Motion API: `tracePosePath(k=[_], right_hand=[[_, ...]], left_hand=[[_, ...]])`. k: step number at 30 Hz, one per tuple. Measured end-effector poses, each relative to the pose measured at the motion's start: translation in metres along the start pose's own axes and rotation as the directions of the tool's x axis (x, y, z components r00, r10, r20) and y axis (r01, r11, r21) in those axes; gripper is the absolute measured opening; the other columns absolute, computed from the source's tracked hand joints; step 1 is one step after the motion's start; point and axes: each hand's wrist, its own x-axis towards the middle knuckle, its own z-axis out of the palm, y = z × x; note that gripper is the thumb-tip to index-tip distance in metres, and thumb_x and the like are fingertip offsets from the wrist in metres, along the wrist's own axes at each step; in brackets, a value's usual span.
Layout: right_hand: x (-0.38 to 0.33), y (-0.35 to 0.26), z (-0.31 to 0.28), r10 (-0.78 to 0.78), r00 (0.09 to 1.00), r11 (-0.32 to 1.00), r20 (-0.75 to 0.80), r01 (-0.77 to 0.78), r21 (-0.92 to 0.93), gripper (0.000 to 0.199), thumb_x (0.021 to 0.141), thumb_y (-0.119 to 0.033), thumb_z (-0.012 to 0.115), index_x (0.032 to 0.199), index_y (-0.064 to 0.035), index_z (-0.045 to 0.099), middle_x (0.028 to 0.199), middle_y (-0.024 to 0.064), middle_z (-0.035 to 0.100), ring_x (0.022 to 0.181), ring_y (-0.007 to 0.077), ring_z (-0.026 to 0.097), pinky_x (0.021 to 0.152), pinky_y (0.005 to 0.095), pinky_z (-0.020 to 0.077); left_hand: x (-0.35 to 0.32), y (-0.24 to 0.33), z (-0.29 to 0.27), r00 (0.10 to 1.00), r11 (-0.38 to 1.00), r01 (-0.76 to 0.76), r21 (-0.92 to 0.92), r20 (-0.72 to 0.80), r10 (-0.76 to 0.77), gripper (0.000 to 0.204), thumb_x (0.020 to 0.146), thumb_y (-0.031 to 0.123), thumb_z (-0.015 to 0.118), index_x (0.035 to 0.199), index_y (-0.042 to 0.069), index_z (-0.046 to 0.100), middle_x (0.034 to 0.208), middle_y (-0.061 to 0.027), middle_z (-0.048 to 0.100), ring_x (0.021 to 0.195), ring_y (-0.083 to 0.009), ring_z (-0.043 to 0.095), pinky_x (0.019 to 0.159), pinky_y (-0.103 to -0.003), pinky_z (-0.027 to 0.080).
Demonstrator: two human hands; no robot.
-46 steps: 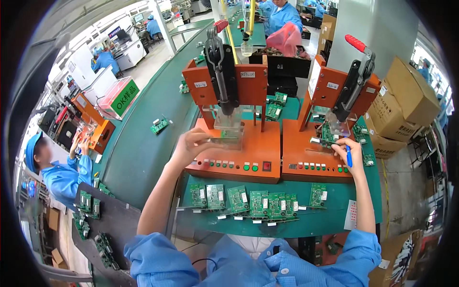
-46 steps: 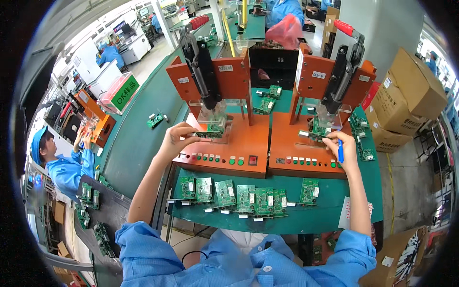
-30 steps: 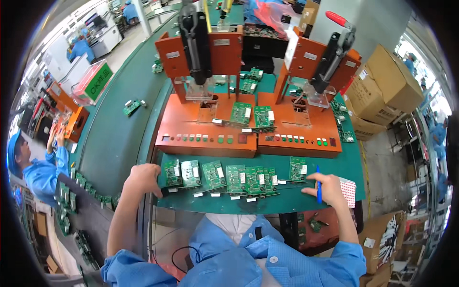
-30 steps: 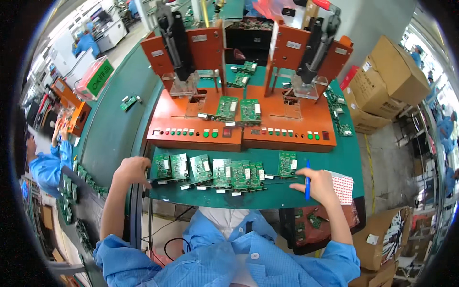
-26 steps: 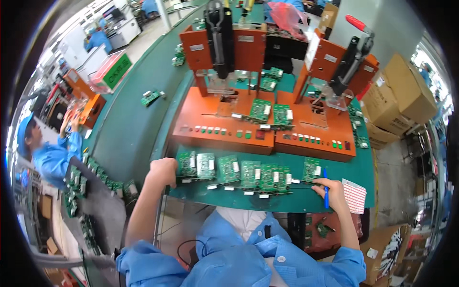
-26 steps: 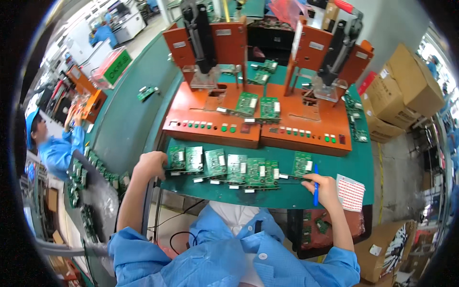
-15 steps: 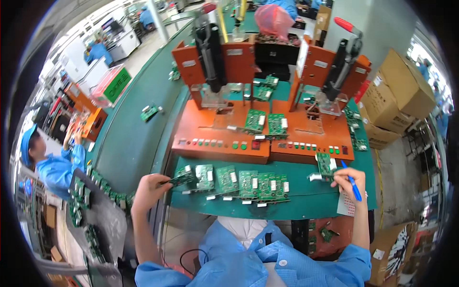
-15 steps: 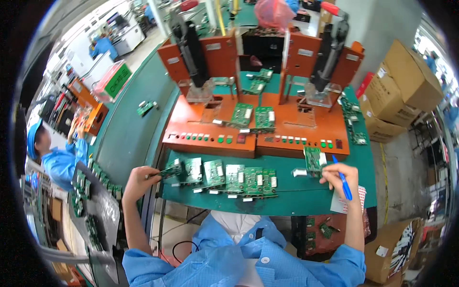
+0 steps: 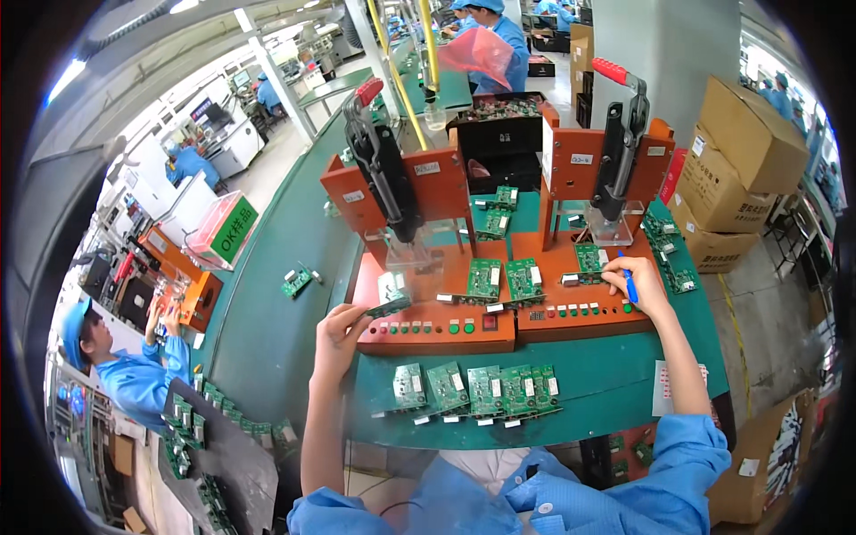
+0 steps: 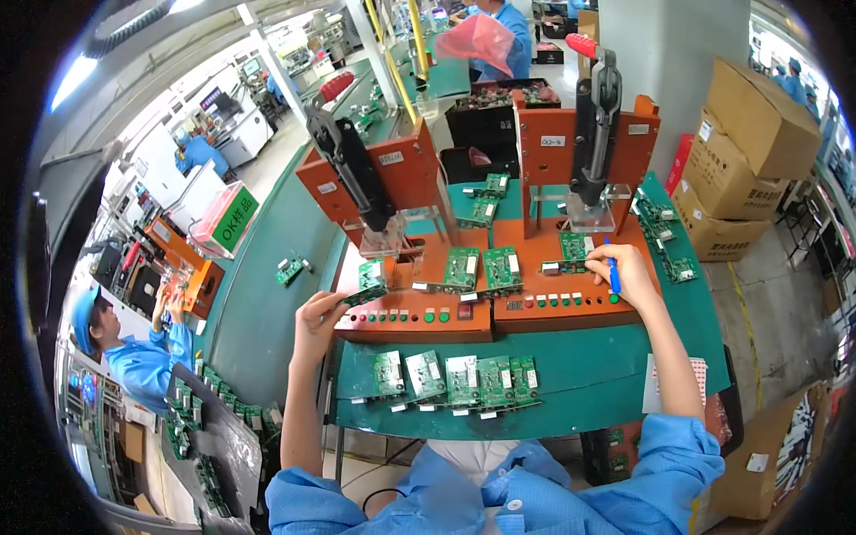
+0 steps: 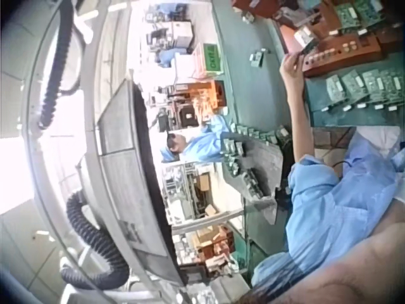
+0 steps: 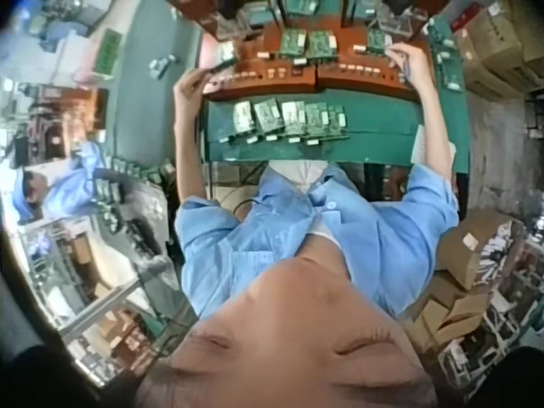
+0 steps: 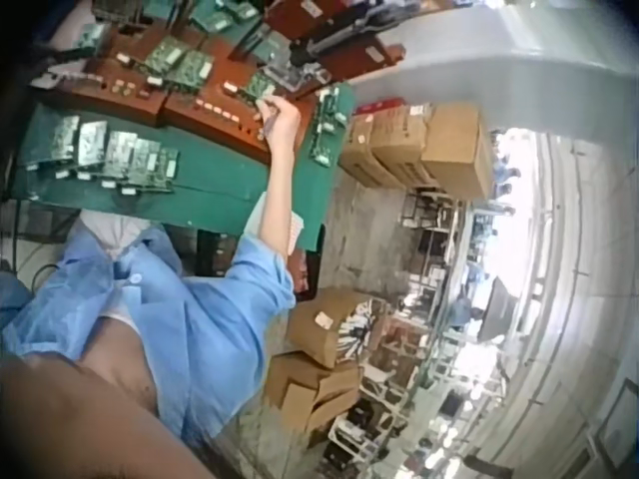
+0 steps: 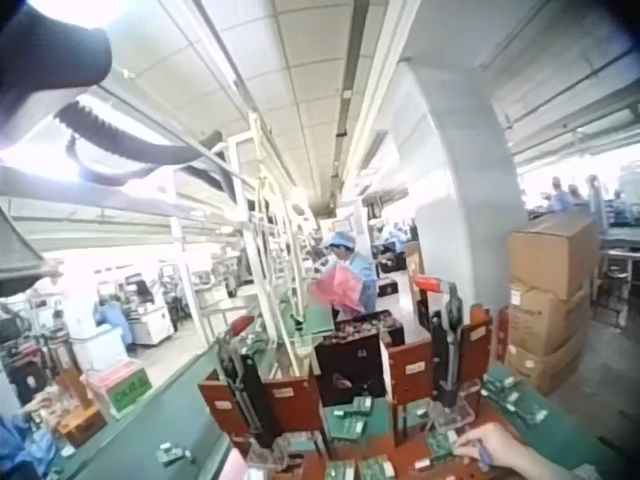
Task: The person tests circuit boards by loading them into testing fixtures, operating the machines with levers and buttons, marking the boards with a pen, and placing them onto the table.
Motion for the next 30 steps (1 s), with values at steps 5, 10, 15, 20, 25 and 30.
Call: tracePosePath(k=[5,10,15,20,25,30], right_hand=[[0.003,0.001,0.008,-0.068,0.998,0.994,0.002,0.068,-0.084,0.011,0.087,-0.008,0.073,0.092,0.0023,0.071,0.065,0.0057,0.065,0.056,0.0111,0.063,0.054,0.0274,0.0496],[-0.016,-0.014,-0.006,-0.055,0.985,0.998,-0.165,0.048,-0.045,0.014,0.092,-0.011,0.071,0.098,0.0016,0.071,0.066,0.0035,0.066,0.059,0.0089,0.064,0.055,0.0243,0.0495],[0.010,-0.051,-0.066,-0.196,0.849,0.979,-0.491,0.201,-0.043,0.021,0.098,-0.021,0.064,0.097,-0.0009,0.069,0.069,0.0024,0.065,0.051,0.0039,0.051,0.047,0.0213,0.0381],[0.074,-0.153,-0.100,-0.380,0.623,0.894,-0.684,0.436,-0.099,0.030,0.098,-0.032,0.065,0.101,-0.0025,0.069,0.085,0.0073,0.072,0.061,0.0078,0.060,0.057,0.0204,0.0481],[0.123,-0.189,-0.117,0.008,0.891,0.897,-0.454,0.195,0.398,0.048,0.093,-0.039,0.070,0.122,-0.0008,0.063,0.106,0.0127,0.072,0.073,0.0149,0.067,0.069,0.0248,0.0551],[0.116,-0.205,-0.099,-0.397,0.828,0.741,-0.395,0.544,0.395,0.054,0.094,-0.034,0.068,0.135,0.0007,0.057,0.116,0.0140,0.071,0.089,0.0157,0.069,0.077,0.0270,0.0538]], left_hand=[[0.034,-0.014,0.024,0.989,0.996,-0.072,-0.044,0.123,0.077,0.016,0.087,0.003,0.071,0.101,-0.004,0.070,0.092,-0.0116,0.068,0.083,-0.0222,0.065,0.075,-0.031,0.050],[0.049,-0.027,0.032,0.956,0.983,-0.176,0.051,0.247,0.159,0.018,0.086,0.004,0.070,0.102,-0.004,0.070,0.098,-0.0156,0.069,0.091,-0.0308,0.065,0.080,-0.037,0.051],[0.056,-0.022,0.039,0.932,0.949,-0.285,0.135,0.270,0.242,0.023,0.088,0.003,0.067,0.111,0.000,0.071,0.101,-0.0157,0.068,0.095,-0.0334,0.065,0.085,-0.037,0.051],[0.077,0.005,-0.014,0.843,0.920,-0.330,0.213,-0.371,0.389,0.021,0.096,0.009,0.063,0.114,0.001,0.071,0.106,-0.0122,0.072,0.101,-0.0231,0.066,0.090,-0.034,0.050],[0.196,0.111,-0.045,0.900,0.986,-0.059,-0.154,-0.436,-0.014,0.050,0.102,0.043,0.052,0.112,-0.003,0.070,0.106,-0.0130,0.071,0.096,-0.0202,0.064,0.085,-0.032,0.047],[0.274,0.137,-0.064,0.990,0.842,0.129,-0.524,0.122,-0.076,0.050,0.095,0.048,0.064,0.114,0.003,0.072,0.101,-0.0047,0.072,0.092,-0.0104,0.062,0.082,-0.030,0.045]])
